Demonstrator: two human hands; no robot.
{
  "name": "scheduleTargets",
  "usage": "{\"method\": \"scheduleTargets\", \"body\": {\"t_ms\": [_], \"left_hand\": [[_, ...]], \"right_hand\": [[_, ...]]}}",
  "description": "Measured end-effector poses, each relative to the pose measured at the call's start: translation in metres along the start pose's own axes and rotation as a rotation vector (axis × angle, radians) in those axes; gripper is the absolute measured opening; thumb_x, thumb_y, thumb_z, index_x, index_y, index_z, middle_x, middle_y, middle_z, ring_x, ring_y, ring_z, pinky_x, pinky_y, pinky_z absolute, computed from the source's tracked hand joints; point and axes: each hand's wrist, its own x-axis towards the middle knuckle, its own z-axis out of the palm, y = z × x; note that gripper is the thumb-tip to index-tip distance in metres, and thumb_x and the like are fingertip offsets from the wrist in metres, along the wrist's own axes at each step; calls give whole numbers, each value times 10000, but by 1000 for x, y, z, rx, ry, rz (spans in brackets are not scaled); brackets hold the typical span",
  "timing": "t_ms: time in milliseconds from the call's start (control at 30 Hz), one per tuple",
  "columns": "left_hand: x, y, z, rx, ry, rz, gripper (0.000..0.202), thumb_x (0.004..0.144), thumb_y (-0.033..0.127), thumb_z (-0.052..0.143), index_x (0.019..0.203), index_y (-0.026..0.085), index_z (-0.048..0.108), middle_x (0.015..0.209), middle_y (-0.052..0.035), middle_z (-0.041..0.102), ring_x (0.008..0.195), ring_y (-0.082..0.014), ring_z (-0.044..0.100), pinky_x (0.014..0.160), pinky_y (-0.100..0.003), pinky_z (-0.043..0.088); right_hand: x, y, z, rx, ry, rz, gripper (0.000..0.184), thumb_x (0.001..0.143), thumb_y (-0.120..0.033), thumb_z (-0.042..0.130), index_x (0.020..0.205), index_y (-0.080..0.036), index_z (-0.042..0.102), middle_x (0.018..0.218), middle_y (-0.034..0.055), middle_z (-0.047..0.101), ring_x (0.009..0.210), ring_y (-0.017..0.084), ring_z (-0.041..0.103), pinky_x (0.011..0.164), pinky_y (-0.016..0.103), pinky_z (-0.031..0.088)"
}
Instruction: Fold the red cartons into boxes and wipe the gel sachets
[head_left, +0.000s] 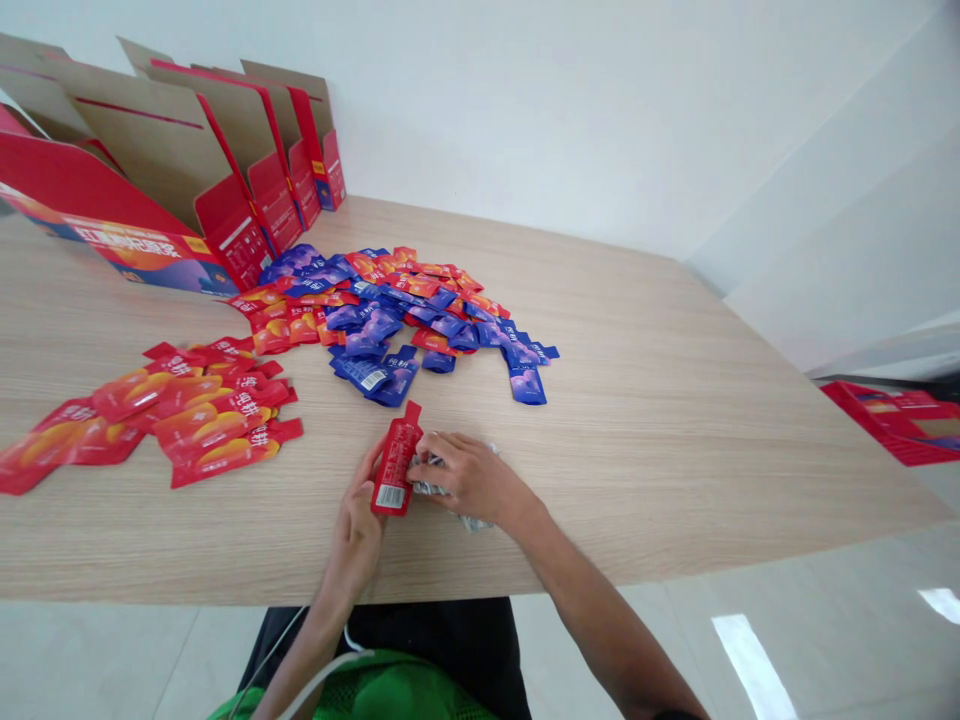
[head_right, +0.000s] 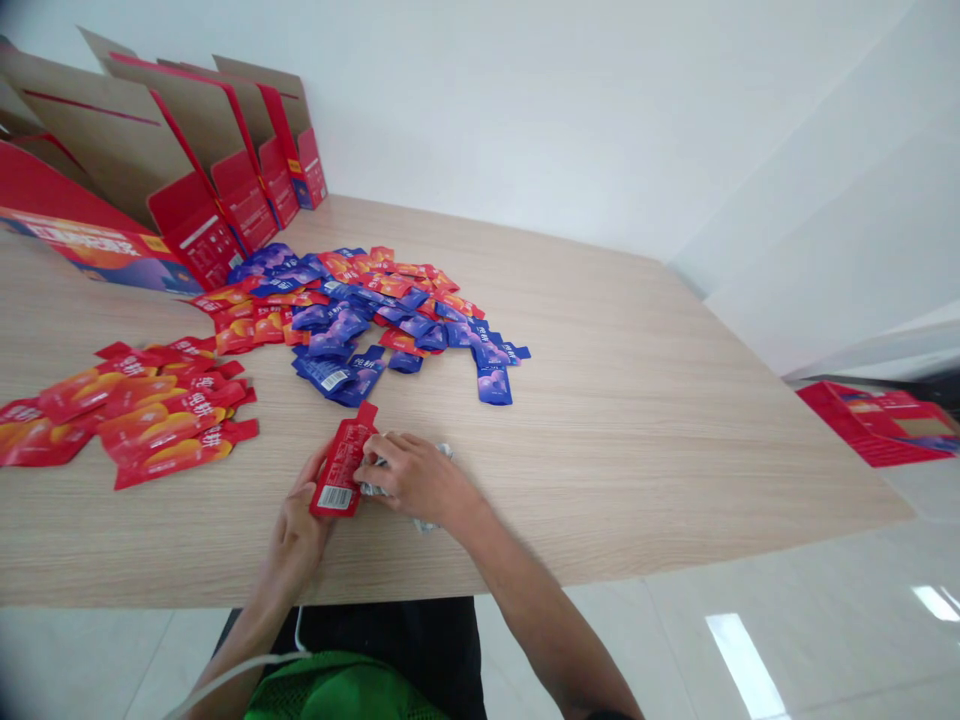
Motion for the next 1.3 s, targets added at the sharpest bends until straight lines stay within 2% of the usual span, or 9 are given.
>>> {"method": "scheduleTargets", "body": {"t_ms": [133,300,433,533,633,733,900,1233,1300], "left_hand": [[0,-1,-1,79,-91,5,622,956,455,619,1518,187,637,1463,-122,728,1449,-321,596,1170,-376,502],[2,7,3,-67,-197,-178,911,712,421,948,1532,206,614,1426,-155,749,1391,-343,649,1083,-363,558],[1,17,8,-135,-226,-216,816,601,327,1042,1348,202,737,1249,-127,822,1176,-291,763,973,-317,610],[1,20,7,-142,-133,-249,604,562,342,1060,1082,159,812,1032,-92,848,904,-212,790,799,-247,620],[1,19,6,-208,-74,-292,576,579,422,1050,1039,155,829,1018,-105,849,925,-244,795,845,-306,643],[0,15,8,-281,-80,-302,530,650,402,1017,1087,168,831,1074,-113,851,1093,-308,787,1006,-399,629],[-1,7,15,-309,-148,-276,488,728,480,964,1039,129,831,1109,-125,839,1225,-341,732,1077,-422,604],[0,9,16,-426,23,-326,449,885,550,761,1069,143,802,1120,-117,830,1261,-332,730,1090,-450,605],[-3,8,18,-421,35,-326,481,871,599,762,1049,154,799,1105,-118,830,1253,-336,736,1086,-452,607]], "right_hand": [[-1,0,3,11,44,27,217,983,-248,799,1192,-215,750,1210,104,678,1123,236,680,987,379,595],[-6,2,8,185,291,48,172,1035,-292,705,1190,-220,725,1168,96,667,1074,221,679,971,350,605],[-7,-1,4,308,527,98,299,1106,-444,545,1181,-222,730,1117,104,656,1017,231,680,916,371,618],[-7,-6,-1,351,672,211,385,1101,-540,505,1143,-232,732,1066,103,650,960,240,683,872,392,621],[-5,-8,-2,390,773,237,364,1091,-532,517,1108,-232,723,1036,96,646,941,242,680,853,394,616],[-3,-8,5,404,707,228,294,1082,-454,541,1155,-228,714,1069,101,638,973,249,674,892,408,614],[5,-6,21,359,355,160,265,1007,-305,683,1257,-218,683,1205,116,632,1119,255,659,1015,407,600],[11,-18,42,225,99,-89,237,992,-324,746,1194,-229,666,1231,117,641,1204,263,603,1096,430,534],[10,-20,44,221,134,-72,212,1002,-321,728,1181,-228,666,1216,118,641,1187,268,598,1075,438,537]]}}
